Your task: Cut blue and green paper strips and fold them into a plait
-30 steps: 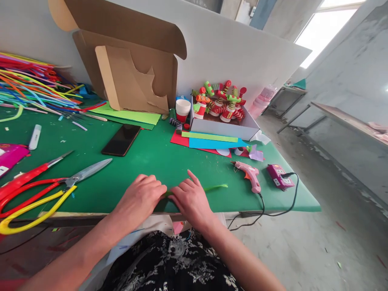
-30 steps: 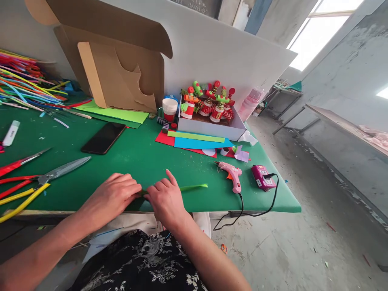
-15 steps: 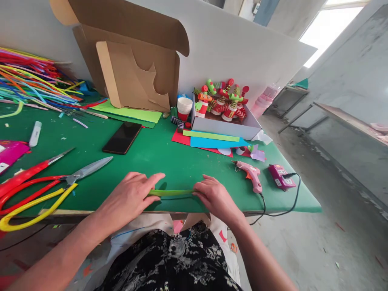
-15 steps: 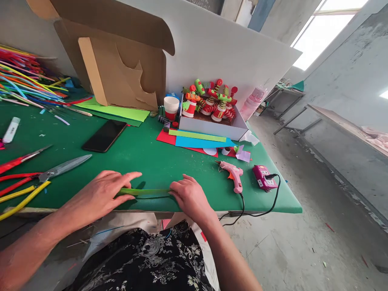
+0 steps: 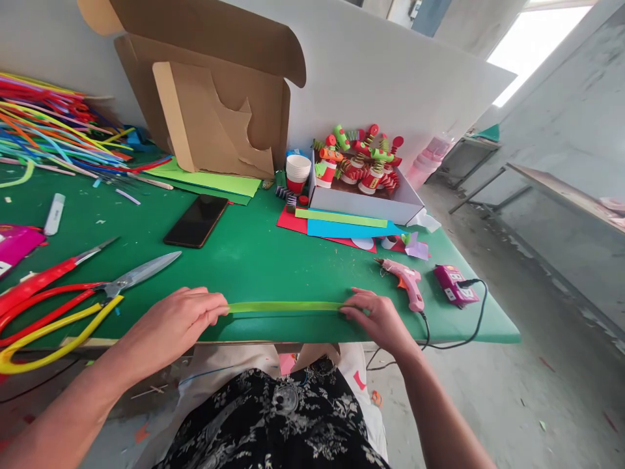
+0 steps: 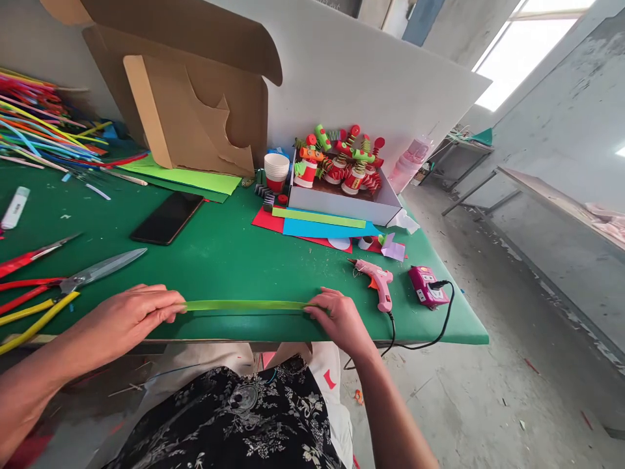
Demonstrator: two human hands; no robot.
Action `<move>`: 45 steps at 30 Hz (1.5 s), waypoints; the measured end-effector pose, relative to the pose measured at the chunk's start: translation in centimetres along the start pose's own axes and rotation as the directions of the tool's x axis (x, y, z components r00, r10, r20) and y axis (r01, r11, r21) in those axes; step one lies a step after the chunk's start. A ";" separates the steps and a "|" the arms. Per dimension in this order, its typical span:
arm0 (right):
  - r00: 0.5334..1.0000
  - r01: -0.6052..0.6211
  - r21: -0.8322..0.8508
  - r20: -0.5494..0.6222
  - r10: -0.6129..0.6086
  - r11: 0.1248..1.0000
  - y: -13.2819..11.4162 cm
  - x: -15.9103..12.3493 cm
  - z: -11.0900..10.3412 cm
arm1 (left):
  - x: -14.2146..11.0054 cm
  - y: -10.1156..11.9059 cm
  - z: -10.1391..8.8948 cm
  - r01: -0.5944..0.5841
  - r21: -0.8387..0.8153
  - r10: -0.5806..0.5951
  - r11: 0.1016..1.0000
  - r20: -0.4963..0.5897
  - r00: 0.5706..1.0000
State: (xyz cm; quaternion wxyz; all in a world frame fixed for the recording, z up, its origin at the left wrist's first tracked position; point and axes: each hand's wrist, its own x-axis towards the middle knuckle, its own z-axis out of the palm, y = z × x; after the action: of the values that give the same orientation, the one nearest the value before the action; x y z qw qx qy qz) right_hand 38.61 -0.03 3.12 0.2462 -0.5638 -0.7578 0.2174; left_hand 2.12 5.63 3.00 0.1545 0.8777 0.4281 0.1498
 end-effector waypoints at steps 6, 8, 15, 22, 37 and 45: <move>0.962 -0.254 0.053 -0.088 0.258 0.966 0.9 0.1 -0.4 | 0.5 -0.5 0.4 0.108 -0.011 -0.107 0.994 0.013 0.994; 0.919 -0.323 -0.008 -0.242 0.312 0.946 0.8 0.3 -0.4 | 0.8 -0.9 1.0 0.102 0.054 -0.097 0.993 -0.093 0.991; 0.937 -0.186 0.360 -0.216 0.275 0.914 -5.6 1.9 4.7 | 1.4 0.9 1.1 0.231 -0.369 -0.288 0.900 -0.109 0.951; 0.988 -0.140 0.857 0.085 0.132 0.497 -11.0 4.6 10.4 | 2.5 7.6 2.4 0.323 -0.729 -0.405 0.604 0.069 0.912; 0.884 -0.163 0.903 -0.045 0.465 0.398 -7.0 3.7 6.6 | -2.6 4.0 1.8 0.524 -0.631 -0.445 0.572 0.298 0.845; 0.878 -0.091 0.848 -0.179 0.444 0.522 -4.4 3.2 4.5 | -3.5 2.5 0.2 0.627 -0.592 -0.508 0.506 0.383 0.771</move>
State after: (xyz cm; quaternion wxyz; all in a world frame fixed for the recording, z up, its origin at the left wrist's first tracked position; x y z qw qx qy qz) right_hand 31.79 1.60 2.68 0.5810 -0.5261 -0.4090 0.4674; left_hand 1.92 1.33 3.42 0.5443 0.5721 0.5901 0.1682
